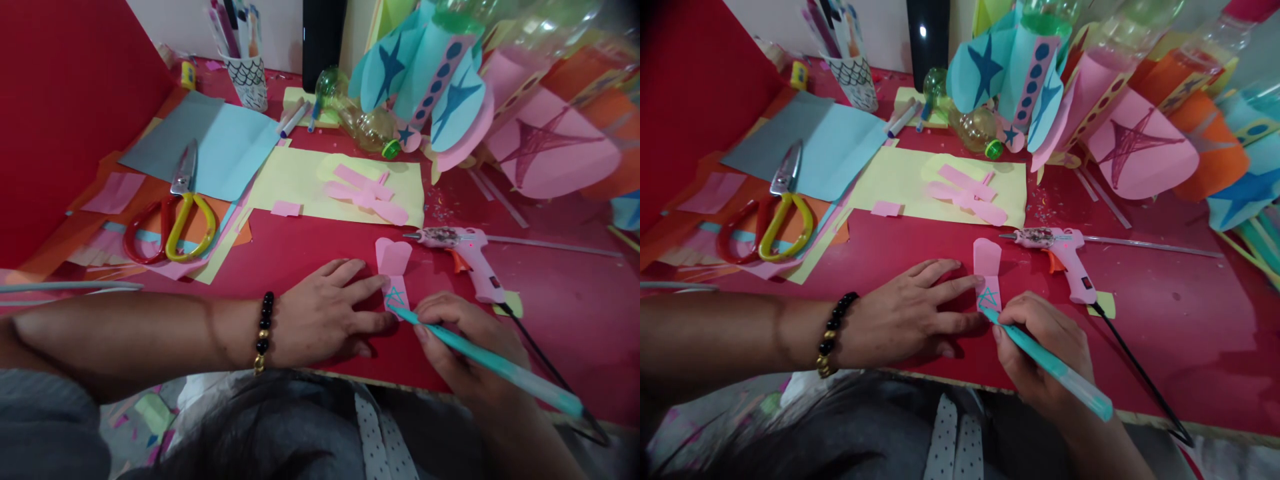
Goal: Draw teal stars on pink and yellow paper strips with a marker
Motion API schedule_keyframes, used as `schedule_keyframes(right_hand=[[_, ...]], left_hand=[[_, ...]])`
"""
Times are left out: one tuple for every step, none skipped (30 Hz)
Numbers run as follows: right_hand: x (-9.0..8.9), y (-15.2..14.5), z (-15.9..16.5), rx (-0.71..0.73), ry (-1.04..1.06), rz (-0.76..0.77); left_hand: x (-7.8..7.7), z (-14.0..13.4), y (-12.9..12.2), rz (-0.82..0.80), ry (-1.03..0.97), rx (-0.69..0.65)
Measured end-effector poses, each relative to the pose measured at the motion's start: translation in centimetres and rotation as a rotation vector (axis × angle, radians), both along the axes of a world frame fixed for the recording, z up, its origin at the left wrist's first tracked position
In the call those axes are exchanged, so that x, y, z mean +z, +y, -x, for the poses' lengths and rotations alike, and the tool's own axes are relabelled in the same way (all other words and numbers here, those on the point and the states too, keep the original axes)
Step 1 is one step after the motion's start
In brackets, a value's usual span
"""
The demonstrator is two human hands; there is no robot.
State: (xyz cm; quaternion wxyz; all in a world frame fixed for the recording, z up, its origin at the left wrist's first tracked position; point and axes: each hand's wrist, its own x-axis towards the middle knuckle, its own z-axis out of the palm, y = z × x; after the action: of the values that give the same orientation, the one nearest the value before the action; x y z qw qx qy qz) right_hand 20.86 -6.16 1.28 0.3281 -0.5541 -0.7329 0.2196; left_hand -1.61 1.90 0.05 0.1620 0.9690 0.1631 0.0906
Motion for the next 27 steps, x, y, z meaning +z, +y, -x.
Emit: schedule_keyframes(right_hand=[[0.00,0.00,-0.01,-0.002,-0.008,-0.002],[0.01,0.00,-0.02,-0.004,-0.017,-0.009],[0.03,0.00,-0.03,-0.009,-0.023,-0.019],[0.05,0.01,-0.02,-0.021,-0.028,-0.031],[0.08,0.02,0.01,-0.039,-0.031,-0.042],[0.12,0.05,0.06,-0.061,-0.033,-0.051],[0.18,0.08,0.13,-0.086,-0.034,-0.057],[0.25,0.13,0.22,-0.110,-0.035,-0.062],[0.33,0.17,0.31,-0.128,-0.042,-0.062],[0.42,0.22,0.40,-0.149,-0.054,-0.063],[0.51,0.27,0.48,-0.171,-0.067,-0.065],[0.60,0.30,0.53,-0.191,-0.082,-0.066],[0.67,0.33,0.56,-0.206,-0.097,-0.063],[0.71,0.34,0.55,-0.217,-0.109,-0.058],[0.73,0.34,0.53,-0.228,-0.118,-0.051],[0.71,0.33,0.48,-0.239,-0.124,-0.045],[0.68,0.31,0.43,-0.252,-0.128,-0.039],[0.63,0.28,0.38,-0.265,-0.132,-0.035],[0.58,0.26,0.33,-0.275,-0.135,-0.034],[0.55,0.24,0.30,-0.278,-0.140,-0.035],[0.54,0.21,0.29,-0.278,-0.143,-0.038],[0.56,0.19,0.31,-0.274,-0.143,-0.039],[0.61,0.17,0.35,-0.271,-0.137,-0.039],[0.69,0.15,0.41,-0.273,-0.127,-0.038],[0.78,0.13,0.48,-0.273,-0.113,-0.041],[0.87,0.10,0.55,-0.270,-0.097,-0.044],[0.95,0.08,0.61,-0.269,-0.082,-0.046]], left_hand=[[0.01,0.01,0.00,0.001,-0.004,0.000],[0.03,0.02,-0.01,0.004,-0.004,-0.001],[0.05,0.03,-0.01,0.006,-0.002,-0.002],[0.08,0.05,-0.01,0.007,0.000,-0.001],[0.10,0.07,0.00,0.008,0.001,-0.001],[0.13,0.09,0.00,0.010,0.004,0.001],[0.15,0.10,0.01,0.011,0.005,0.001],[0.16,0.11,0.02,0.011,0.008,-0.001],[0.17,0.12,0.03,0.012,0.012,-0.003],[0.17,0.12,0.03,0.013,0.014,-0.004],[0.17,0.12,0.04,0.013,0.014,-0.005],[0.17,0.13,0.05,0.012,0.011,-0.005],[0.17,0.12,0.05,0.010,0.007,-0.005],[0.17,0.12,0.05,0.009,0.004,-0.005],[0.17,0.12,0.04,0.008,0.002,-0.007],[0.18,0.11,0.04,0.007,0.002,-0.009],[0.18,0.11,0.03,0.007,0.000,-0.011],[0.19,0.10,0.02,0.008,-0.002,-0.010],[0.19,0.09,0.02,0.009,-0.007,-0.009],[0.19,0.09,0.02,0.009,-0.013,-0.006],[0.18,0.09,0.02,0.009,-0.019,-0.002],[0.16,0.09,0.02,0.008,-0.023,0.001],[0.14,0.10,0.02,0.008,-0.024,0.000],[0.12,0.10,0.02,0.009,-0.022,-0.001],[0.09,0.11,0.02,0.011,-0.019,-0.002],[0.06,0.12,0.02,0.012,-0.016,-0.003],[0.03,0.13,0.02,0.013,-0.014,-0.005]])
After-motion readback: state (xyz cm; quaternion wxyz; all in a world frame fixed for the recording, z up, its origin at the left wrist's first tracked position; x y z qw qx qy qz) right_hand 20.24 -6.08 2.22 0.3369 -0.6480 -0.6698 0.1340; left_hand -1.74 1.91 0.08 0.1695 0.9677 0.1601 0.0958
